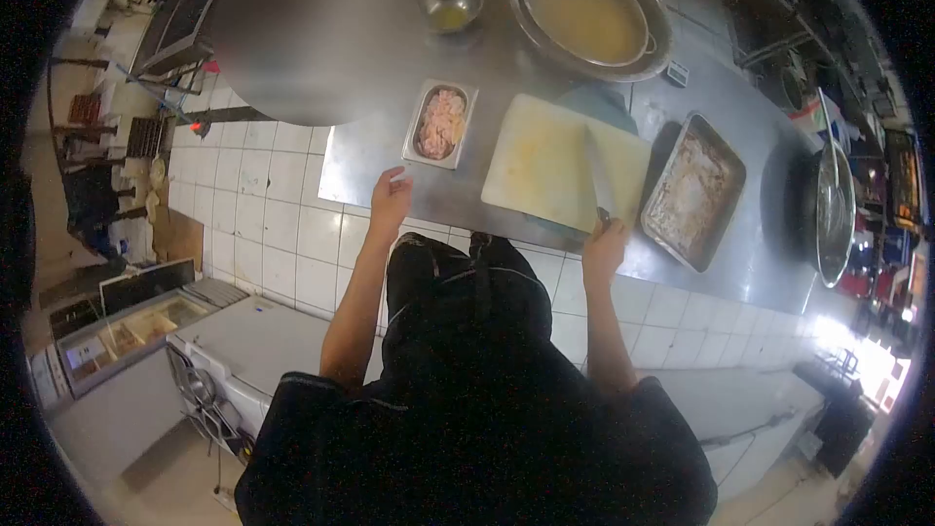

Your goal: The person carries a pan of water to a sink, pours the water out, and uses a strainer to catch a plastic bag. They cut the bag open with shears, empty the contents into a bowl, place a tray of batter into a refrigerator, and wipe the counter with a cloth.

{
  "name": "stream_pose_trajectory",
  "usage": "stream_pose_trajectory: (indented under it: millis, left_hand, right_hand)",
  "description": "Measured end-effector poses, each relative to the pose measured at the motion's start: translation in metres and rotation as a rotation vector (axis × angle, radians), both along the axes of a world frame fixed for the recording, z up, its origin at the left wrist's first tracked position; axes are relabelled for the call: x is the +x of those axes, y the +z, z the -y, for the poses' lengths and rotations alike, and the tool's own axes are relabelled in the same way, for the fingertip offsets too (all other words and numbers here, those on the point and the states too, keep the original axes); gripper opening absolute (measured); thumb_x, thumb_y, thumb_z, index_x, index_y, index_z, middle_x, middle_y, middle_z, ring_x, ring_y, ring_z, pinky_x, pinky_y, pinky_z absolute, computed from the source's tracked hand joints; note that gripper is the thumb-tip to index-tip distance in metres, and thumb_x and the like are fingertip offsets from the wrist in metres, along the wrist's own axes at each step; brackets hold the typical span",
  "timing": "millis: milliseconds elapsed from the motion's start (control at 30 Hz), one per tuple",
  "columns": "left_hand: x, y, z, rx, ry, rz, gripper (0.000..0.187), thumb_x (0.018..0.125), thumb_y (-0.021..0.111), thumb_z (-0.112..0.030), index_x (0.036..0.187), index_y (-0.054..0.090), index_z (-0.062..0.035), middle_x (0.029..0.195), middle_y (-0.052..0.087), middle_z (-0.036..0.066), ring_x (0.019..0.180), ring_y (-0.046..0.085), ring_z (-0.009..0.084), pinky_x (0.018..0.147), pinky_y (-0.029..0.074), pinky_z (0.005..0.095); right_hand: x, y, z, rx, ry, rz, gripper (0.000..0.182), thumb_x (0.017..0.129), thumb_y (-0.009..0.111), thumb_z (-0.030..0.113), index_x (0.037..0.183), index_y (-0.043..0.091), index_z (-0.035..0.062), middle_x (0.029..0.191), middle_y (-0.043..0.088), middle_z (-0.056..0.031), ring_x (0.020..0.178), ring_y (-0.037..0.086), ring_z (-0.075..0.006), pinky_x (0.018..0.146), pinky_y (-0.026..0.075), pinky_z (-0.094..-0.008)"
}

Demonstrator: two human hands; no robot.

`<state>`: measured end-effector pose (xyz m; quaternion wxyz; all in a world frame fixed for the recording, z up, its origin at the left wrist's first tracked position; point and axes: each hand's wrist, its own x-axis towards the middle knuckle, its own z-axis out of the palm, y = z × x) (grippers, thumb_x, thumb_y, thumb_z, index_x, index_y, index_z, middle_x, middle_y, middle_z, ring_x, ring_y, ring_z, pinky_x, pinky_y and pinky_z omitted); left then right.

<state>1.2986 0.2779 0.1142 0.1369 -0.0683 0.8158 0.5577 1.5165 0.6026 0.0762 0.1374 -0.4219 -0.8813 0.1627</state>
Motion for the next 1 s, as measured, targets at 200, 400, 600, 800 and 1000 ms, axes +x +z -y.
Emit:
stream_pose_trajectory:
  millis: [200,400,600,800,1000]
  left_hand:
    - [-0.05,0.001,-0.007,0.181,0.009,0.168,0.024,0.094,0.062,-0.015,0.111,0.06,0.0019,0.083,0.067,0.01,0.07,0.064,0.0155,0.064,0.053,0.0279]
    - [-0.05,-0.002,0.001,0.332,-0.154,0.331,0.015,0.095,0.062,-0.015,0.101,0.061,-0.0017,0.084,0.068,0.009,0.071,0.062,0.0137,0.061,0.051,0.0264]
    - [-0.048,-0.011,0.005,0.289,-0.329,0.353,0.012,0.092,0.066,-0.016,0.095,0.063,-0.0046,0.079,0.065,0.003,0.07,0.059,0.0107,0.057,0.045,0.0244]
    - [-0.062,-0.019,0.011,0.219,-0.429,0.309,0.013,0.089,0.068,-0.017,0.086,0.064,-0.0058,0.076,0.063,0.001,0.069,0.056,0.009,0.056,0.041,0.0248]
    - [-0.062,-0.019,0.01,0.188,-0.43,0.298,0.012,0.089,0.069,-0.018,0.088,0.064,-0.0069,0.076,0.063,0.0,0.07,0.057,0.0095,0.057,0.042,0.025]
  right_hand:
    - [-0.007,0.067,0.084,-0.69,0.089,-0.282,0.026,0.099,0.054,0.026,0.094,0.056,0.0,0.071,0.064,-0.0092,0.054,0.056,-0.0192,0.052,0.042,-0.031]
    - [-0.055,0.145,0.178,-1.2,-0.104,-0.394,0.03,0.101,0.051,0.03,0.098,0.058,0.0013,0.075,0.06,-0.0044,0.053,0.046,-0.0062,0.044,0.034,-0.0217]
    - [-0.081,0.126,0.207,-1.071,-0.162,-0.386,0.031,0.101,0.049,0.029,0.102,0.059,-0.0001,0.075,0.061,-0.0052,0.051,0.043,-0.0053,0.043,0.033,-0.0208]
    - [-0.09,0.11,0.218,-0.893,-0.061,-0.274,0.033,0.1,0.051,0.03,0.103,0.061,-0.0016,0.072,0.063,-0.0059,0.051,0.045,-0.0059,0.046,0.035,-0.0234]
    - [-0.087,0.123,0.223,-0.72,-0.03,-0.261,0.03,0.099,0.054,0.027,0.099,0.064,-0.0019,0.069,0.066,-0.0067,0.053,0.051,-0.0102,0.052,0.04,-0.0281]
